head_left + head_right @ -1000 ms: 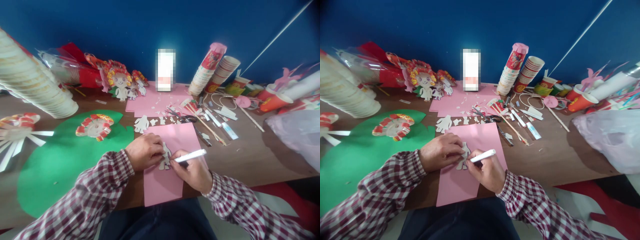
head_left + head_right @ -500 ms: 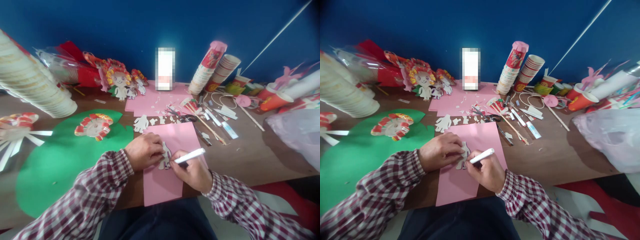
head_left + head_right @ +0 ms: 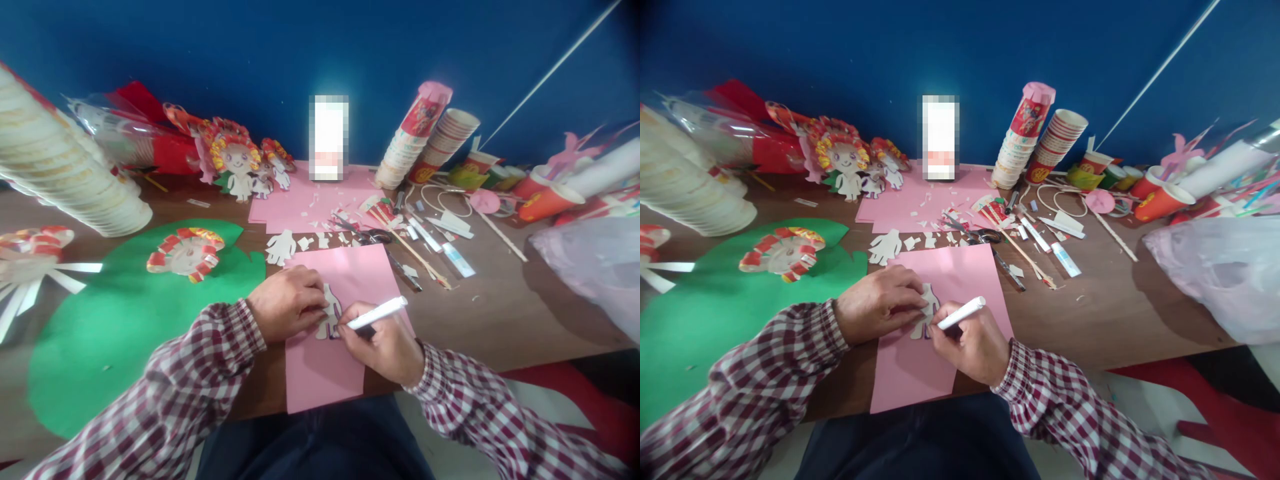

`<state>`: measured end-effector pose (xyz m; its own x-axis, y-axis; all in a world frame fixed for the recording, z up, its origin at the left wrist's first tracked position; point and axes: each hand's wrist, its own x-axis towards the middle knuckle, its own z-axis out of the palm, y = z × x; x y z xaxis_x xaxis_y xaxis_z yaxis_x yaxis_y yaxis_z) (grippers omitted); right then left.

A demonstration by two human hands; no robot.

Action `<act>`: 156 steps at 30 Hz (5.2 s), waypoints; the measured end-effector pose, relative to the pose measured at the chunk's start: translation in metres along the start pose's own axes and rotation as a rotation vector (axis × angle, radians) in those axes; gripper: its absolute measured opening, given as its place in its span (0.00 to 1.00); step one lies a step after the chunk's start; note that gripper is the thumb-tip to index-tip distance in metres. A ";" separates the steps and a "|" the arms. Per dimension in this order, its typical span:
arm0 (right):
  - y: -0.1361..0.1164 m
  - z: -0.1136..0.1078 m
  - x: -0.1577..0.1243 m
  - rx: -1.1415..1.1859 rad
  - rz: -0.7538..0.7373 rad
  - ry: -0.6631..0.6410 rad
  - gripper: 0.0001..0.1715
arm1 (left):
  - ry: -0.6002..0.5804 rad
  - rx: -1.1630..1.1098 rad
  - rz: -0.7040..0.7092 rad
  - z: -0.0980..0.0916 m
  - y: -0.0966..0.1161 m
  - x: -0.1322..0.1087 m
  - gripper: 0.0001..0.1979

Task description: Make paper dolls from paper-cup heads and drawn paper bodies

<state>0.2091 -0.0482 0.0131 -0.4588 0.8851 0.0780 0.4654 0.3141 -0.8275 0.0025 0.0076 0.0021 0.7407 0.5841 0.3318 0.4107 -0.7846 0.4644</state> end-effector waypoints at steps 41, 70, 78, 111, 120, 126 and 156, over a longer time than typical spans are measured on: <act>-0.001 0.000 0.000 0.019 -0.002 -0.004 0.05 | 0.004 -0.005 -0.005 -0.001 0.001 0.000 0.06; 0.000 -0.002 0.000 0.174 0.098 0.119 0.04 | 0.010 -0.004 0.005 0.000 0.000 0.001 0.06; -0.002 0.000 -0.002 0.152 0.075 0.133 0.03 | 0.013 -0.014 -0.002 0.000 0.000 0.000 0.08; -0.005 0.000 0.003 -0.041 0.028 0.090 0.02 | 0.010 -0.009 -0.019 0.002 0.000 0.001 0.05; -0.006 0.000 0.004 -0.040 0.042 0.078 0.03 | 0.005 0.008 -0.010 0.001 0.000 0.001 0.05; -0.006 0.000 0.003 -0.050 0.052 0.083 0.03 | 0.005 0.008 -0.016 0.002 -0.001 0.001 0.05; -0.004 -0.001 0.004 -0.002 0.043 0.106 0.02 | 0.022 0.009 -0.013 0.001 0.000 0.001 0.06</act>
<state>0.2063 -0.0453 0.0174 -0.3555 0.9292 0.1007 0.4847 0.2755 -0.8302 0.0033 0.0078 0.0018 0.7237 0.5986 0.3435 0.4251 -0.7787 0.4613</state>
